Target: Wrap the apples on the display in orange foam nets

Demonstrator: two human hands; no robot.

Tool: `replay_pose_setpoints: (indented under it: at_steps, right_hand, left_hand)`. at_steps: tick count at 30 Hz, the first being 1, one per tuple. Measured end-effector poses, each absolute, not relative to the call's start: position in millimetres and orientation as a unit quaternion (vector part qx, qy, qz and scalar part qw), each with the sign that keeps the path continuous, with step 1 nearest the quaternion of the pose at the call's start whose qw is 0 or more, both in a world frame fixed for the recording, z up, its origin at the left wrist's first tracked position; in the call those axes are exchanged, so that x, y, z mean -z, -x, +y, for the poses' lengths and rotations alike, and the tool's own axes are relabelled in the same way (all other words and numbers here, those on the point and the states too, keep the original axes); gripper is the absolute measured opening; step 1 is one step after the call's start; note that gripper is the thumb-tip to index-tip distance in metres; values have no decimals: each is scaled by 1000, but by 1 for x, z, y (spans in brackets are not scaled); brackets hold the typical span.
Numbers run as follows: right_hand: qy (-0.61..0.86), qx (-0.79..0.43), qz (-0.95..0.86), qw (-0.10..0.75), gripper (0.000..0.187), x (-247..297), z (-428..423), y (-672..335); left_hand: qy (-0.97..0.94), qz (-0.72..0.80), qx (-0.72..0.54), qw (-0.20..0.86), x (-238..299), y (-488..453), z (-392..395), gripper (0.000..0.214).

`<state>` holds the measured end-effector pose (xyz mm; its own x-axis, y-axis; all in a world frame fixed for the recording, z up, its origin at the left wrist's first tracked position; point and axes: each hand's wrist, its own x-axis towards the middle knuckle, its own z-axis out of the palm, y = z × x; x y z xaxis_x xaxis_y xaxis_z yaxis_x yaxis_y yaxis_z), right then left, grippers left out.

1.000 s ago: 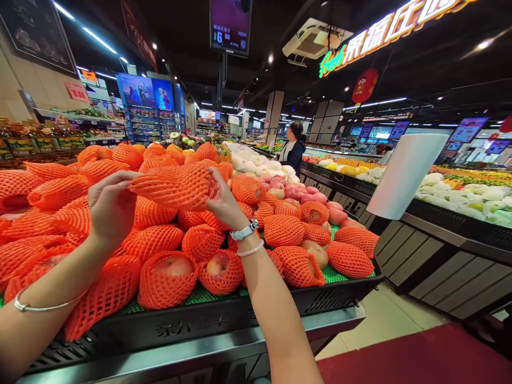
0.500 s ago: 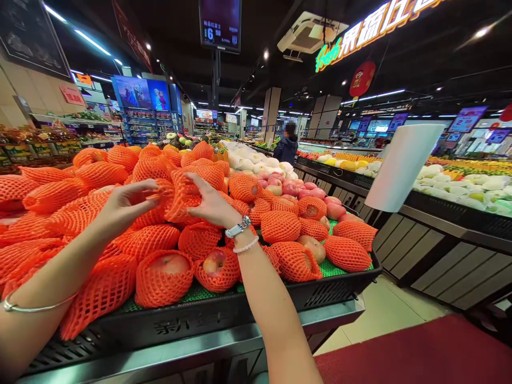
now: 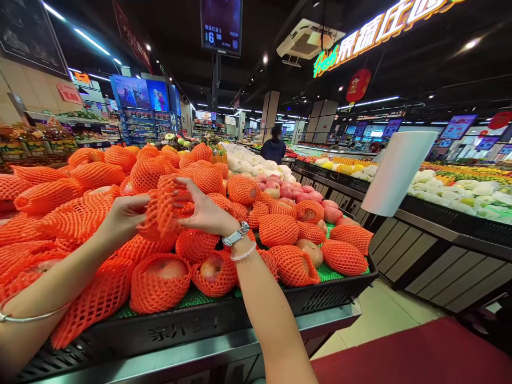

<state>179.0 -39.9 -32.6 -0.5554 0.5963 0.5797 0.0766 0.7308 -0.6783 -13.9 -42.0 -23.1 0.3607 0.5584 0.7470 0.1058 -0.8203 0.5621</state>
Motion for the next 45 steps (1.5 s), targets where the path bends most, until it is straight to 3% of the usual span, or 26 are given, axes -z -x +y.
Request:
replay_pose_setpoints:
  at_steps: [5, 12, 19, 23, 29, 32, 35, 37, 38, 43, 45]
  right_hand:
    - [220, -333, -800, 449, 74, 26, -42, -182]
    - [271, -315, -777, 474, 71, 31, -48, -157]
    - [320, -141, -758, 551, 55, 45, -74, -130]
    - [289, -49, -801, 521, 35, 45, -77, -139]
    - [351, 6, -805, 478, 39, 29, -90, -153]
    - [400, 6, -730, 554, 26, 5, -86, -184]
    - [472, 18, -614, 633, 32, -22, -59, -242]
    - [592, 102, -542, 587, 39, -34, -31, -287]
    - [669, 142, -513, 518, 40, -37, -17, -309]
    - [785, 79, -504, 353, 15, -9, 19, -379]
    - [803, 64, -511, 300, 20, 10, 20, -388]
  left_hand:
    - [-778, 170, -563, 220, 23, 16, -46, 21]
    - [-769, 192, -598, 123, 30, 14, -33, 36]
    - [-733, 206, -634, 134, 26, 16, -33, 48]
    - [-699, 208, -672, 130, 23, 19, -33, 39]
    - [-725, 194, -635, 185, 18, 17, -38, 40]
    - [-701, 207, -657, 184, 18, 15, -42, 43]
    - [-717, 218, -635, 186, 22, 15, -45, 41]
    - [-731, 228, -617, 182, 24, 14, -46, 40]
    - [-733, 233, -614, 179, 25, 14, -46, 39]
    - [-743, 230, -601, 186, 27, 12, -45, 33]
    - [-767, 219, -576, 179, 28, 11, -43, 30]
